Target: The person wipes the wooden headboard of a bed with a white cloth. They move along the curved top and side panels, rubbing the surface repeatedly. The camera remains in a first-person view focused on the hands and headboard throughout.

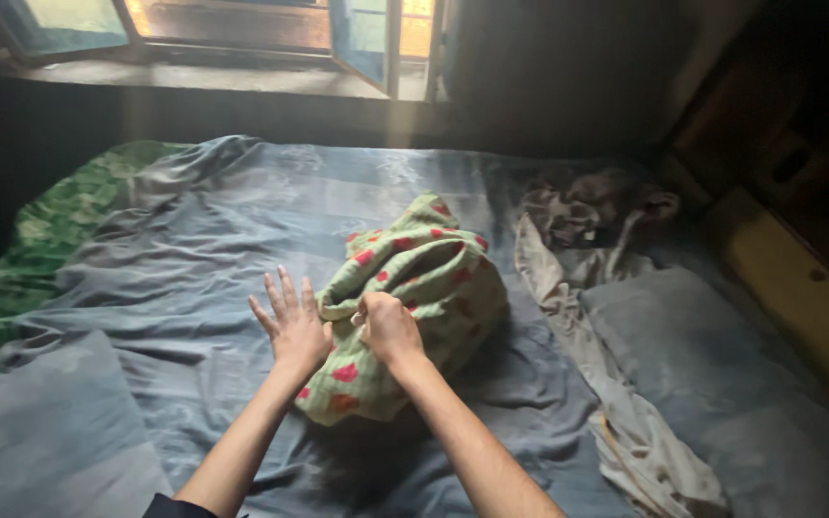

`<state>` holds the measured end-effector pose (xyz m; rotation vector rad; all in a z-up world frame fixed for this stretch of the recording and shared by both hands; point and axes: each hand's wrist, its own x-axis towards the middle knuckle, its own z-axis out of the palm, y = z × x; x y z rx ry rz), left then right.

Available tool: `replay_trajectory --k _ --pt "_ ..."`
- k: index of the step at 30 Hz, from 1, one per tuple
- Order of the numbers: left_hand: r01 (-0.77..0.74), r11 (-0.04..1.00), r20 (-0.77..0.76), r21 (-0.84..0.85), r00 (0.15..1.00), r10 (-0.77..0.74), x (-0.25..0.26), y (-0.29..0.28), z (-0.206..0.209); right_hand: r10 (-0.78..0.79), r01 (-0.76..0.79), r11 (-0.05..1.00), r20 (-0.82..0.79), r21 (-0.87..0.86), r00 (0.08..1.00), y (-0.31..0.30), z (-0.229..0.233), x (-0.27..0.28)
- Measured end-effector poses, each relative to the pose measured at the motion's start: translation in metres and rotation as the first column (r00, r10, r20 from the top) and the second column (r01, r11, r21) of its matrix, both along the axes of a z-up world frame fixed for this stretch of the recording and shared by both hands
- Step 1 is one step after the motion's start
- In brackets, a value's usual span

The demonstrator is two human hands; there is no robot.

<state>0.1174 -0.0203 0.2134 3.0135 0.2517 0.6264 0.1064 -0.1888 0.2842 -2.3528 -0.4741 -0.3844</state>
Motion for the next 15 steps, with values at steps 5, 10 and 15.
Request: replay_trajectory --k 5,10,15 --pt "0.061 0.994 0.03 -0.085 0.998 -0.059 0.008 -0.037 0.022 -0.002 0.001 1.0 0.047 0.016 0.999 -0.022 0.007 0.002" --pt "0.167 0.982 0.122 -0.085 0.98 -0.156 0.009 -0.071 0.037 -0.043 0.042 0.999 0.079 0.009 0.996 -0.049 0.014 -0.004" --pt "0.234 0.969 0.152 -0.074 0.963 -0.221 0.014 -0.105 0.047 -0.075 0.076 0.997 0.063 -0.007 0.995 -0.071 0.027 -0.007"
